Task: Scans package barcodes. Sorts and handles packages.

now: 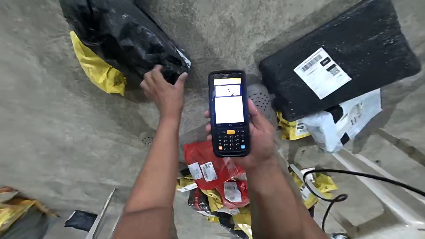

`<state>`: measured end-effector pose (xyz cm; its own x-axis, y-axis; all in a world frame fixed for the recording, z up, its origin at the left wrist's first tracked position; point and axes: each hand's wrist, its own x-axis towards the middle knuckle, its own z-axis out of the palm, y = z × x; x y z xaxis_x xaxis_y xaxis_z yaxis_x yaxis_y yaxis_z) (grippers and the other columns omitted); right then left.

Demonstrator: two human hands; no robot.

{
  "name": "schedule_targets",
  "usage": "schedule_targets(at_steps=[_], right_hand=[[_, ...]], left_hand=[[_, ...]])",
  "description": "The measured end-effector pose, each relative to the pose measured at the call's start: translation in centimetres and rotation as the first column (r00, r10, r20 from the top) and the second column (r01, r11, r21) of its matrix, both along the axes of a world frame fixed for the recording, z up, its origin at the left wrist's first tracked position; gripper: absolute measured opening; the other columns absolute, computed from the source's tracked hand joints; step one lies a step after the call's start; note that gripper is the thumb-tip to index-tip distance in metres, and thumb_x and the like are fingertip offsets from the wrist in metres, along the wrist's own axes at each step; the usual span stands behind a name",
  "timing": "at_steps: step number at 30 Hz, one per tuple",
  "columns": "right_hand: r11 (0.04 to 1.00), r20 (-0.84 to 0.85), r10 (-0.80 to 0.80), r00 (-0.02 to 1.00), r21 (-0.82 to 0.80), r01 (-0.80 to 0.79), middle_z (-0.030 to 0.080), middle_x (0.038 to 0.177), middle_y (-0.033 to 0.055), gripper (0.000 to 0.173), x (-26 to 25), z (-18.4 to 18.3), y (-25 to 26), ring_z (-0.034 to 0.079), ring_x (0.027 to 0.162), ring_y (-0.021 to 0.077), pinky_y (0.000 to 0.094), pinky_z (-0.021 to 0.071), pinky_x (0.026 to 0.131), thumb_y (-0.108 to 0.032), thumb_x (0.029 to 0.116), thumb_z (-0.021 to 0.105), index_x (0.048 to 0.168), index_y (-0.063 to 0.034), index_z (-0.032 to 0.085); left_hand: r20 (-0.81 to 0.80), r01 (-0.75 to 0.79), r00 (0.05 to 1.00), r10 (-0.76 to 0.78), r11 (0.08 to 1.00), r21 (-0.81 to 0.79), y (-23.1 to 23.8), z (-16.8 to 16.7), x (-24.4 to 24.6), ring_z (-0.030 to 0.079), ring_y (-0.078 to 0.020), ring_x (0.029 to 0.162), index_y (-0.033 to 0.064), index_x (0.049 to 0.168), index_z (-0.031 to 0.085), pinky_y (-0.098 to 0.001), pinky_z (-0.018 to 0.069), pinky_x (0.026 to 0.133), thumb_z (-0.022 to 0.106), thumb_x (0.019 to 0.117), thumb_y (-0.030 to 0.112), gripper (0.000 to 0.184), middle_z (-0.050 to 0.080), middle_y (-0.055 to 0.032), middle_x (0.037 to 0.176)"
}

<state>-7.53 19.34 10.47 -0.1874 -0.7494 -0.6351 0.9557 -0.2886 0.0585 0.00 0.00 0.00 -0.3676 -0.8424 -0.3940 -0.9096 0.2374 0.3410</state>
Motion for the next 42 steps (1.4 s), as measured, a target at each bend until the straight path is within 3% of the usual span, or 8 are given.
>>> schedule_targets(at_steps=[3,5,7,12,20,28,31,42], right_hand=[[0.998,0.061,0.068,0.996,0.006,-0.069,0.061,0.128,0.0250,0.067,1.6,-0.5,0.0,0.069,0.100,0.0359,0.0485,0.0599,0.084,-0.064,0.1030,0.025,0.140,-0.0144,0.051],[0.993,0.105,0.114,0.988,-0.003,-0.114,0.062,0.126,0.0253,0.068,3.0,-0.9,0.2,0.069,0.100,0.0361,0.0490,0.0597,0.084,-0.064,0.1031,0.026,0.141,-0.0136,0.051],[0.986,0.159,0.162,0.974,-0.055,-0.155,0.062,0.127,0.0251,0.067,4.8,-1.0,0.4,0.068,0.101,0.0352,0.0487,0.0589,0.085,-0.062,0.1037,0.026,0.142,-0.0120,0.050],[0.974,0.393,0.215,0.894,-0.153,-0.168,0.062,0.127,0.0257,0.066,8.6,0.1,-0.1,0.068,0.102,0.0364,0.0487,0.0590,0.087,-0.059,0.1033,0.032,0.137,-0.0067,0.052],[0.960,0.442,0.227,0.868,-0.251,-0.123,0.061,0.129,0.0261,0.063,10.9,0.9,0.0,0.067,0.105,0.0392,0.0526,0.0578,0.087,-0.057,0.1047,0.031,0.140,-0.0088,0.050],[0.966,0.374,0.194,0.907,-0.234,-0.109,0.061,0.129,0.0270,0.063,10.5,0.5,0.2,0.067,0.104,0.0386,0.0514,0.0579,0.088,-0.057,0.1019,0.041,0.138,-0.0073,0.051],[0.975,0.278,0.201,0.939,-0.153,-0.163,0.064,0.122,0.0251,0.053,10.0,0.5,0.1,0.070,0.098,0.0347,0.0483,0.0596,0.084,-0.040,0.0901,0.064,0.129,-0.0040,0.056],[0.924,0.029,0.381,0.924,0.027,-0.382,0.070,0.103,0.0236,0.064,8.2,1.2,-0.3,0.074,0.089,0.0351,0.0471,0.0630,0.083,-0.017,0.0873,0.070,0.143,-0.0139,0.037]], left_hand=[[-0.285,-0.151,0.919,0.273,0.911,0.383,-3.5,-0.8,2.6,0.067,-0.0217,0.114,-0.0003,0.130,0.062,-0.0441,0.0555,0.101,0.065,0.0981,0.024,0.040,0.069,-0.0146,0.121],[-0.535,-0.240,0.598,0.597,0.770,0.591,-5.1,0.6,4.6,0.069,-0.0243,0.106,-0.0005,0.122,0.058,-0.0497,0.0594,0.092,0.056,0.0891,0.005,0.033,0.069,-0.0137,0.113],[-0.603,-0.205,0.364,0.709,0.693,0.691,-7.0,2.8,7.0,0.067,-0.0269,0.108,0.0047,0.116,0.056,-0.0540,0.0561,0.094,0.048,0.0851,0.007,0.032,0.068,-0.0141,0.114],[-0.630,-0.160,0.206,0.749,0.661,0.733,-9.0,4.2,10.9,0.067,-0.0273,0.106,0.0064,0.106,0.058,-0.0540,0.0553,0.093,0.052,0.0790,0.015,0.029,0.069,-0.0149,0.108],[-0.629,-0.155,0.097,0.772,0.636,0.756,-8.7,3.6,10.5,0.066,-0.0290,0.108,0.0029,0.109,0.054,-0.0553,0.0539,0.095,0.050,0.0798,0.012,0.031,0.066,-0.0185,0.109],[-0.627,-0.177,0.113,0.771,0.637,0.751,-7.9,3.3,9.7,0.067,-0.0289,0.105,0.0036,0.107,0.054,-0.0552,0.0552,0.092,0.050,0.0793,0.013,0.030,0.067,-0.0178,0.107],[-0.635,-0.169,0.112,0.764,0.645,0.745,-8.0,3.0,9.5,0.067,-0.0283,0.105,0.0036,0.108,0.053,-0.0546,0.0554,0.092,0.048,0.0802,0.012,0.029,0.066,-0.0177,0.107],[-0.669,-0.151,0.112,0.734,0.678,0.719,-9.0,2.9,8.4,0.064,-0.0332,0.106,-0.0009,0.107,0.050,-0.0580,0.0531,0.094,0.046,0.0803,0.010,0.029,0.063,-0.0238,0.109]])
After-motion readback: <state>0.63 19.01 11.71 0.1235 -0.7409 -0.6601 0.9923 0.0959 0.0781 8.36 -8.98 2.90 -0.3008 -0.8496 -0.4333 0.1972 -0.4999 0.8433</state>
